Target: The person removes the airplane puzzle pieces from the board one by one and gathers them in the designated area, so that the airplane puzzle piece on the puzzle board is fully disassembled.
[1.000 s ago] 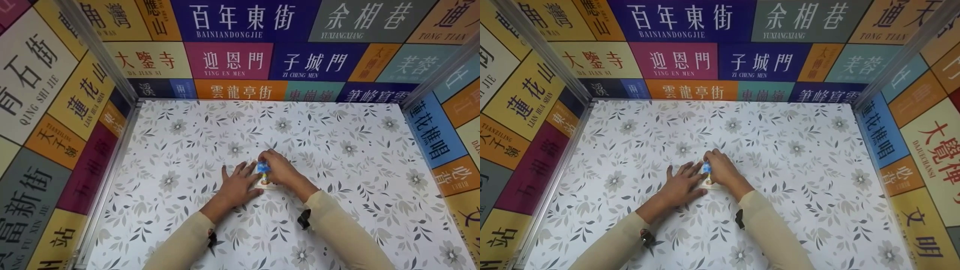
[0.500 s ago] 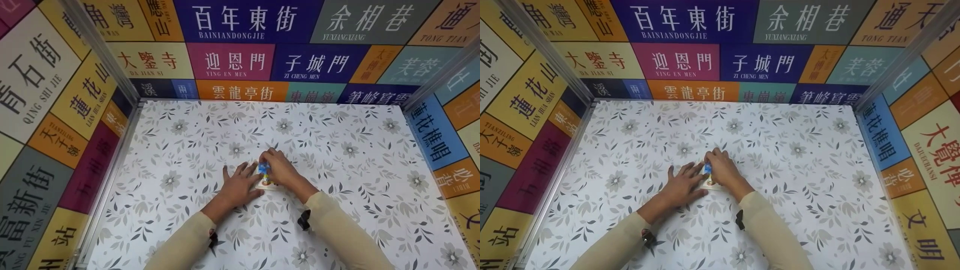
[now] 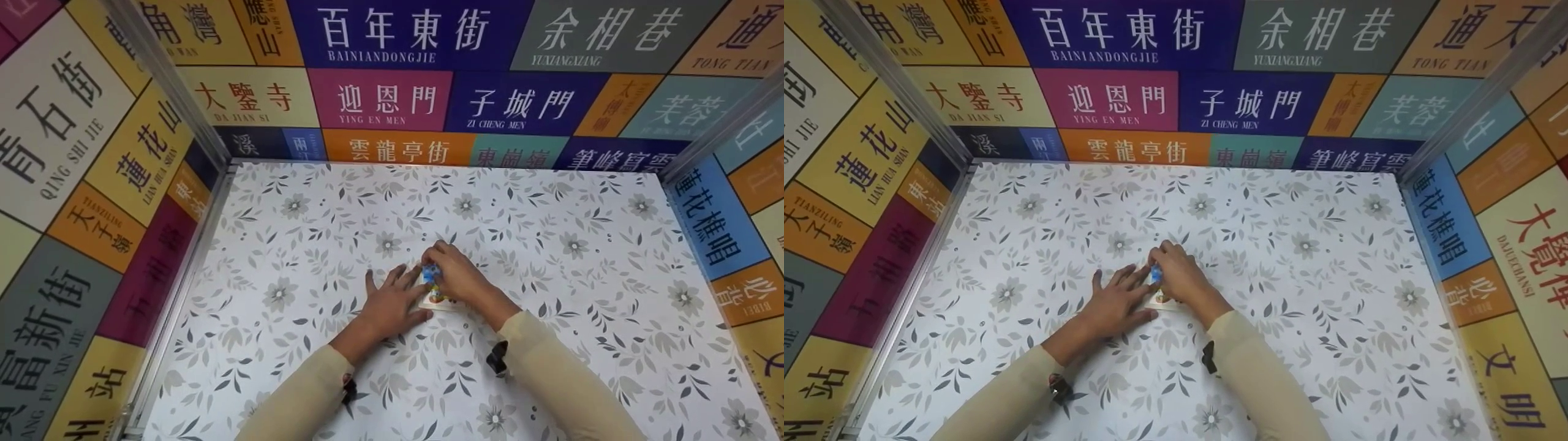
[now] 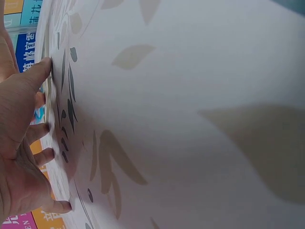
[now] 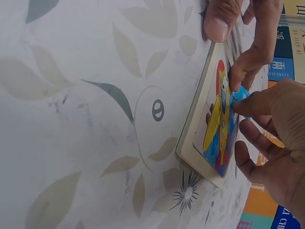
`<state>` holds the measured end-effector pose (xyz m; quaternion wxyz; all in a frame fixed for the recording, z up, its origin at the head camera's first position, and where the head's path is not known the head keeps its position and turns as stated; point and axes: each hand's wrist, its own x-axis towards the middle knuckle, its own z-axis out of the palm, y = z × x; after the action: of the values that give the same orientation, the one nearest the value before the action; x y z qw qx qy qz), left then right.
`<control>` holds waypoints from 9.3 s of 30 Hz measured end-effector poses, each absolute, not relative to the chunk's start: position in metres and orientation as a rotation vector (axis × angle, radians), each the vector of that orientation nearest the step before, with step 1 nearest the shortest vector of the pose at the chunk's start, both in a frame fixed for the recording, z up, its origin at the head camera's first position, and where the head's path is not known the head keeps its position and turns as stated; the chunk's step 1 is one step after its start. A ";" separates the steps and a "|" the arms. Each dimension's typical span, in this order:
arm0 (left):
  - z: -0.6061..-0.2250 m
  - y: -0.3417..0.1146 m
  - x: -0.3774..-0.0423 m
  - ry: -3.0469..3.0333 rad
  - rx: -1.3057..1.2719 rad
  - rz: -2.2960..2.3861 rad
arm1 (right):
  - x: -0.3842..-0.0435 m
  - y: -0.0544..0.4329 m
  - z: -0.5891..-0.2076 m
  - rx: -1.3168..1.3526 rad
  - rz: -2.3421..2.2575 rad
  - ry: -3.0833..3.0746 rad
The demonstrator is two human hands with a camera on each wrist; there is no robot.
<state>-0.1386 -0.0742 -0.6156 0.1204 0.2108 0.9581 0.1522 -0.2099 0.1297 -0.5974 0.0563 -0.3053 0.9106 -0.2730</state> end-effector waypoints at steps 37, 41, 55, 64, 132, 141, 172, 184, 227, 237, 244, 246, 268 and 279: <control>-0.623 -0.073 -0.138 2.872 0.615 0.461 | -0.209 0.211 -0.582 -0.839 -0.807 2.806; -0.621 -0.073 -0.137 2.867 0.623 0.485 | -0.207 0.226 -0.584 -0.815 -0.787 2.804; -0.621 -0.071 -0.137 2.876 0.642 0.466 | -0.207 0.267 -0.592 -0.874 -0.741 2.865; -0.623 -0.070 -0.137 2.889 0.632 0.460 | -0.209 0.278 -0.596 -0.929 -0.722 2.875; -0.633 -0.070 -0.137 2.894 0.583 0.442 | -0.191 0.197 -0.593 -0.946 -0.765 2.704; -0.629 -0.074 -0.141 2.869 0.588 0.527 | -0.189 0.194 -0.591 -0.912 -0.735 2.731; -0.629 -0.072 -0.138 2.863 0.751 0.452 | -0.197 0.176 -0.589 -0.864 -0.695 2.725; -0.626 -0.070 -0.138 2.832 0.744 0.491 | -0.200 0.170 -0.586 -0.851 -0.695 2.696; -0.630 -0.070 -0.138 2.836 0.739 0.487 | -0.209 0.164 -0.590 -0.871 -0.672 2.674; -0.630 -0.069 -0.139 2.842 0.742 0.452 | -0.208 0.161 -0.591 -0.864 -0.626 2.714; -0.628 -0.068 -0.138 2.847 0.735 0.460 | -0.209 0.159 -0.589 -0.868 -0.590 2.763; -0.629 -0.068 -0.138 2.843 0.734 0.458 | -0.209 0.160 -0.589 -0.877 -0.589 2.775; -0.629 -0.069 -0.137 2.814 0.715 0.502 | -0.203 0.240 -0.576 -0.856 -0.681 2.796; -0.627 -0.069 -0.138 2.805 0.730 0.510 | -0.207 0.290 -0.576 -0.933 -0.636 2.891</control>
<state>-0.1384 -0.0694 -0.6269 0.0990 0.2468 0.9484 0.1726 -0.2070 0.2895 -0.5756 0.0188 -0.3006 0.9313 -0.2049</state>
